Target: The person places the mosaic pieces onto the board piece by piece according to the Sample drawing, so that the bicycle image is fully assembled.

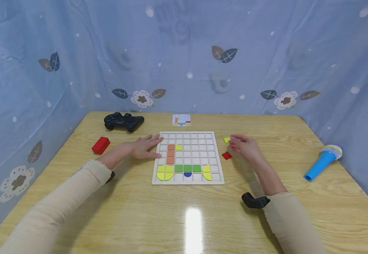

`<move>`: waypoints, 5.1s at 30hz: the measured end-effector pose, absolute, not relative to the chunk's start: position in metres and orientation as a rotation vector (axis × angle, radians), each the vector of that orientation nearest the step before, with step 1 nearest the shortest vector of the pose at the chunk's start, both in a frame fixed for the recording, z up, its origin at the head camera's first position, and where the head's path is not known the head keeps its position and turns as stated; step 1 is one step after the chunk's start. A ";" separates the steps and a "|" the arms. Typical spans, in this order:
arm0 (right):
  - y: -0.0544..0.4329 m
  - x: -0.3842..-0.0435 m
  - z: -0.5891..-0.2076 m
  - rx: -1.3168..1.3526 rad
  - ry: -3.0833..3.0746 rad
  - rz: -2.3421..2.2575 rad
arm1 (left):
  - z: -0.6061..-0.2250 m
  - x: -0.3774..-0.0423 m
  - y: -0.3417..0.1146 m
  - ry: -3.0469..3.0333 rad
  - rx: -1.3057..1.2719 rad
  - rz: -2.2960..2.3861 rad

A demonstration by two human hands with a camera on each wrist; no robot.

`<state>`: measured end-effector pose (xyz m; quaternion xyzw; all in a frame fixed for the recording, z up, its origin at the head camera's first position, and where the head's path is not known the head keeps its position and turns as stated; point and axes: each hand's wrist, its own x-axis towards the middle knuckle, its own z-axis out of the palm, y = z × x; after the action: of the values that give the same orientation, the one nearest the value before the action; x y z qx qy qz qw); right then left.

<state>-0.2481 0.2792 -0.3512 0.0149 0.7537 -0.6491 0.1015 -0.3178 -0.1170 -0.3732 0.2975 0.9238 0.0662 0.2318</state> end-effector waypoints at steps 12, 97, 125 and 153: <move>0.270 -0.282 -0.357 0.217 2.390 -1.852 | -0.369 -0.313 -0.118 2.525 0.856 0.250; 0.261 -0.218 -0.382 -0.199 2.421 -1.462 | -0.375 -0.312 -0.119 2.548 0.840 0.241; 0.254 -0.214 -0.374 -0.203 2.506 -1.410 | -0.372 -0.312 -0.116 2.549 0.805 0.248; 0.360 -0.231 -0.375 0.114 1.604 -2.451 | -0.369 -0.311 -0.121 2.552 0.822 0.276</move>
<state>-0.2313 0.3598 -0.3750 0.0387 0.5443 -0.8314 0.1050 -0.3106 -0.1210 -0.3691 0.2976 0.9233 0.0999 0.2214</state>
